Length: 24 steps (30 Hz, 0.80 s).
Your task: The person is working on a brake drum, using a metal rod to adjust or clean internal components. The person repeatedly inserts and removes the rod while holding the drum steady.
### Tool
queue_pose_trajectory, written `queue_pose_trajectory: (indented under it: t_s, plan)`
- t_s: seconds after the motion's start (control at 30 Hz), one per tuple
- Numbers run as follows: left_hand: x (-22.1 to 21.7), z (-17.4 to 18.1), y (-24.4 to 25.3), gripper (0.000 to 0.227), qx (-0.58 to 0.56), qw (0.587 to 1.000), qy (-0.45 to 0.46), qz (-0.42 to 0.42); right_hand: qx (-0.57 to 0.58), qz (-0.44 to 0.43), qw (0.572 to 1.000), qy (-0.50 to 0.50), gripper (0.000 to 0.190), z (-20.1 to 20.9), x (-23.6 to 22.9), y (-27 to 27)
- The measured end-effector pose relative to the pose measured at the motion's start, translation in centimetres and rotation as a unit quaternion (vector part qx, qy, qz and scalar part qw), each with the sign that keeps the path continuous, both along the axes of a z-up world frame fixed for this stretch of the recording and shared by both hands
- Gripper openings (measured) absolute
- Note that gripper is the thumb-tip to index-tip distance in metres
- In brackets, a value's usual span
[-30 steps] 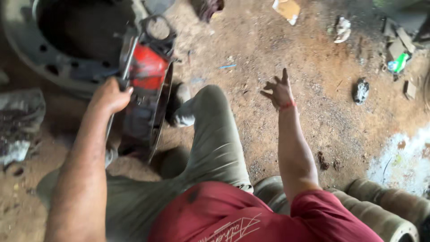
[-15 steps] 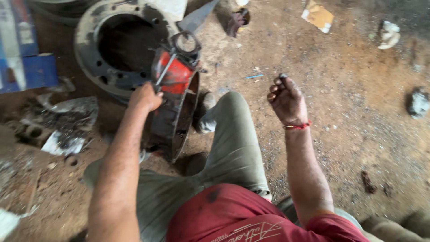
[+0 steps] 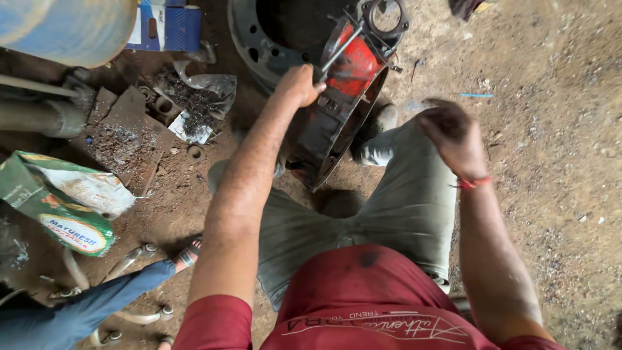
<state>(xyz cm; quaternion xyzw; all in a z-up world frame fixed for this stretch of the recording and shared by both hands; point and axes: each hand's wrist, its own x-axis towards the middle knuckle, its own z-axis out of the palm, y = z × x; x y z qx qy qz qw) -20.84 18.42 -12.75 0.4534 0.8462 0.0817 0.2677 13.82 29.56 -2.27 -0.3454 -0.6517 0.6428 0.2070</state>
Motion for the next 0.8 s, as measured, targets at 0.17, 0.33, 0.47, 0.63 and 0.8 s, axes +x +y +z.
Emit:
queue_pose_trajectory:
  t_s: [0.17, 0.33, 0.47, 0.63, 0.8]
  plan:
    - [-0.2, 1.6, -0.3, 0.043, 0.053, 0.993, 0.000, -0.102, 0.274, 0.072, 0.953, -0.109, 0.025, -1.1, -4.7, -0.5]
    - [0.5, 2.5, -0.9, 0.065, 0.043, 0.989, -0.027, -0.138, 0.663, 0.085, 0.740, -0.072, 0.045, -3.8, -11.6, 0.8]
    - [0.0, 2.3, -1.1, 0.060, 0.064, 0.983, -0.042, -0.170, 0.357, 0.287, 0.870, -0.183, 0.027, -6.8, -13.9, 1.5]
    - [-0.1, 0.3, -2.5, 0.073, 0.211, 0.969, 0.031, -0.122, 0.246, 0.199, 0.942, -0.109, 0.023, -9.9, -12.9, -0.4]
    - [1.6, -0.8, -1.9, 0.074, 0.191, 0.956, 0.041, 0.220, 0.200, 0.115, 0.961, -0.151, 0.022, -10.4, -12.3, -2.9]
